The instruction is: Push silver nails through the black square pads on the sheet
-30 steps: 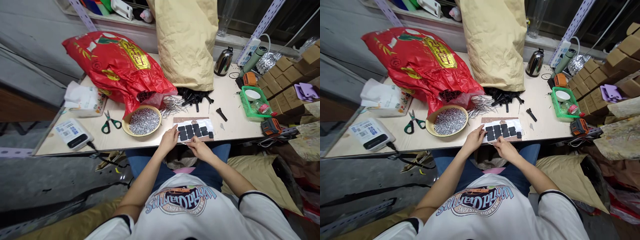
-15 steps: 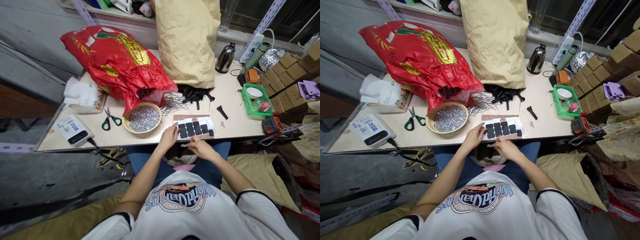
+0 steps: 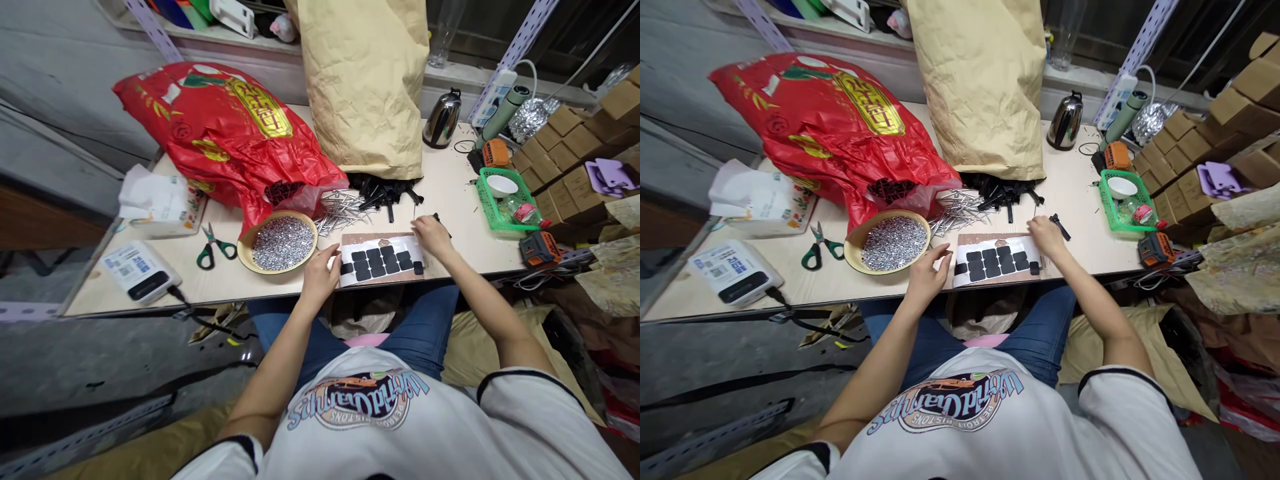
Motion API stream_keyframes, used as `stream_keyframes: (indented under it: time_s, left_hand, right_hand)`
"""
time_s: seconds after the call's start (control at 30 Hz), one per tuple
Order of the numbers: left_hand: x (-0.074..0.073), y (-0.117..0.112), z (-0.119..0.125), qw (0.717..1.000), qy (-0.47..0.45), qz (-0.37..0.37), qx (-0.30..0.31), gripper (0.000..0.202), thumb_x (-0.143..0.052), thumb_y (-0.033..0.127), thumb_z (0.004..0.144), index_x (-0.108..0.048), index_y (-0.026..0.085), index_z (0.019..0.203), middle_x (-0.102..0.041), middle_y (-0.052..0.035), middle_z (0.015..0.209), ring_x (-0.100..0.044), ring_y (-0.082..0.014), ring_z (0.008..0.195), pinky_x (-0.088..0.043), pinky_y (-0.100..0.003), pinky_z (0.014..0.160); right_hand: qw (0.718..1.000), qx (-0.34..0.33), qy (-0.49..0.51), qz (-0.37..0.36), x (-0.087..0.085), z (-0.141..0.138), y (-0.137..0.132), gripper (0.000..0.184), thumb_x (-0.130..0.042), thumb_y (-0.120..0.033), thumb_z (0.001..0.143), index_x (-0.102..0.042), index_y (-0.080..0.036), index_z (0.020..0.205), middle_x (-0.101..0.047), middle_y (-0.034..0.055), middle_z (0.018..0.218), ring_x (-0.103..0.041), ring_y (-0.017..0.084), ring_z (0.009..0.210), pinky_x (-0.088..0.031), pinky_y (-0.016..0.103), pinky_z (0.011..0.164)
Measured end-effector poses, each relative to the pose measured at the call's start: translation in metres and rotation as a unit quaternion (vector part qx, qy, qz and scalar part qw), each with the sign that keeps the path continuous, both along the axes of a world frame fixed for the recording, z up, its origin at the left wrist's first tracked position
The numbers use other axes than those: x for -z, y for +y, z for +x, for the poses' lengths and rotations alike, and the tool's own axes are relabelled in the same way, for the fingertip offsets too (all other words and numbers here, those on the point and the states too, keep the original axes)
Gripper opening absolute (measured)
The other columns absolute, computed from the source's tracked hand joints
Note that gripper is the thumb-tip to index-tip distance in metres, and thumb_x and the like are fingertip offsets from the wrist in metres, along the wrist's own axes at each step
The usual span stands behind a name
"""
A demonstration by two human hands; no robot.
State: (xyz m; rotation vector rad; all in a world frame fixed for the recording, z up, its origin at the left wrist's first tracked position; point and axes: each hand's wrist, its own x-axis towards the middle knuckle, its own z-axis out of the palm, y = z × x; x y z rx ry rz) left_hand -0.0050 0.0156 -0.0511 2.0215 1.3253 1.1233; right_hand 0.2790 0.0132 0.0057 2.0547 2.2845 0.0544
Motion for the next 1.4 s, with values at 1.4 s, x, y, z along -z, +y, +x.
stream_keyframes:
  time_s: [1.4]
  left_hand:
    - [-0.017, 0.025, 0.023, 0.867, -0.422, -0.264, 0.005, 0.040, -0.072, 0.027, 0.059, -0.055, 0.015, 0.094, -0.063, 0.0008, 0.068, -0.062, -0.0123, 0.065, -0.050, -0.027, 0.067]
  right_hand:
    - [0.986, -0.124, 0.106, -0.041, -0.038, -0.081, -0.013, 0.031, -0.034, -0.029, 0.098, -0.053, -0.022, 0.120, -0.057, 0.0071, 0.109, -0.058, 0.015, 0.084, -0.037, 0.022, 0.061]
